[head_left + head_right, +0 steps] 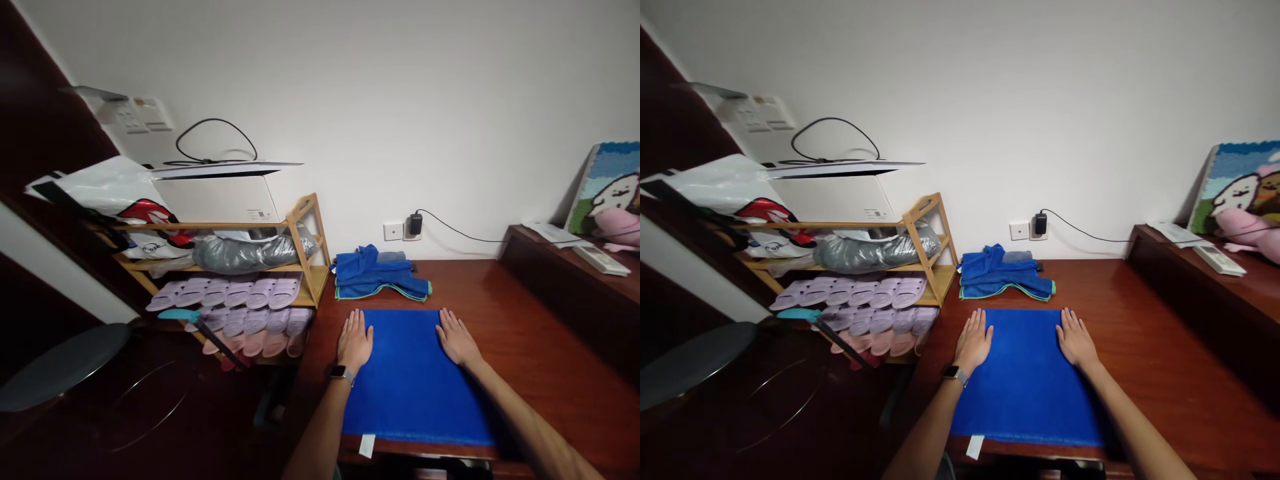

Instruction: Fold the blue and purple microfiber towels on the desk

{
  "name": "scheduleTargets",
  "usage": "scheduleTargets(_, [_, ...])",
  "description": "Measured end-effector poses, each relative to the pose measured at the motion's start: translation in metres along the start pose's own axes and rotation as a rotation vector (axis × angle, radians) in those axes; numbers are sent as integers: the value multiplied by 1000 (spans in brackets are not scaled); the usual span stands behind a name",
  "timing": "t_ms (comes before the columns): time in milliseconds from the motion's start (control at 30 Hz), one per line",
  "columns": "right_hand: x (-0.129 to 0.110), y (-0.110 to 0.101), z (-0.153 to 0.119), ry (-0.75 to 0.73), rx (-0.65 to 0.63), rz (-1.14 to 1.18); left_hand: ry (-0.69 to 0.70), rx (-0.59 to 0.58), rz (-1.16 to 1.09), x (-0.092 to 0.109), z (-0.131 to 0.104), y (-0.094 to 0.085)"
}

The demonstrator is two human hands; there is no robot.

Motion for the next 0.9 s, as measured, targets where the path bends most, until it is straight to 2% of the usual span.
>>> scheduleTargets(333, [-10, -9, -4, -42, 35, 23, 26, -25, 58, 0, 3, -2])
scheduleTargets(467, [-13, -10, -4, -85, 55, 61, 50, -22, 82, 0, 3, -10])
scheduleTargets(533, [-12, -6, -2, -80, 38, 84, 80, -2, 93, 10, 3, -18])
scheduleTargets(600, [-11, -4, 0, -88, 41, 103, 126, 25, 86, 32, 3, -28])
scheduleTargets(700, [-8, -2, 2, -111, 71, 112, 209, 34, 15, 91, 5, -34])
scheduleTargets(833, [-4, 5, 5, -136, 82, 79, 305, -26, -125, 180, 10, -24])
scheduleTargets(900, [-2, 9, 6, -142, 66, 59, 305, -51, -149, 203, 13, -17])
Point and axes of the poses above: each hand's wrist, its own z-axis towards the middle knuckle, its own y-axis out of the palm, x = y × z, the point moved 10 cm from there along z, towards the middle knuckle, and after that the axes turned 11 degrees about z, right-handed, at the moved point
